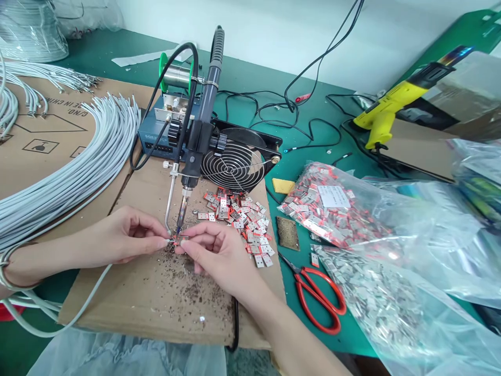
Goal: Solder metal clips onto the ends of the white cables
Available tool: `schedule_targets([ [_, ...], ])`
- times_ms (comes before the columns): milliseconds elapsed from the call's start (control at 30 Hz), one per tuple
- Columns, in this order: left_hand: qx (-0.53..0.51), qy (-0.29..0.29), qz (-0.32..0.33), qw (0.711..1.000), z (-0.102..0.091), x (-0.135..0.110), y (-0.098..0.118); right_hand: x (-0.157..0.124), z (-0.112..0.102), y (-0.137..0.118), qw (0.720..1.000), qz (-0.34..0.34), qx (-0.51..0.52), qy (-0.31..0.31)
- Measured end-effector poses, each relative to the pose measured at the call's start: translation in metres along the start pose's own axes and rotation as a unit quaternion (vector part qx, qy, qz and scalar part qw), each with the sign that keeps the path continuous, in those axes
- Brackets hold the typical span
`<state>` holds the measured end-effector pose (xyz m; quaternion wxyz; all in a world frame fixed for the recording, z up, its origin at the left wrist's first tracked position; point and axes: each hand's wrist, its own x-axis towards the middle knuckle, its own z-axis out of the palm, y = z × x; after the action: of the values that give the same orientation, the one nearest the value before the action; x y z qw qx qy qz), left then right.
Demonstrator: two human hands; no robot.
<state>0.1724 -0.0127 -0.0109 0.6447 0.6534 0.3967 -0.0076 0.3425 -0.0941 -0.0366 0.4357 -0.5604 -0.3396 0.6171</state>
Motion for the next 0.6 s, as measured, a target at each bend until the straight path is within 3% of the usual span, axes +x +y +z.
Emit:
schedule_targets([
  [600,-0.017,-0.011,-0.004,1.000,0.0007,-0.0019,0.0015,-0.0003,-0.0032,0.0023,0.999,-0.024,0.017,-0.022],
])
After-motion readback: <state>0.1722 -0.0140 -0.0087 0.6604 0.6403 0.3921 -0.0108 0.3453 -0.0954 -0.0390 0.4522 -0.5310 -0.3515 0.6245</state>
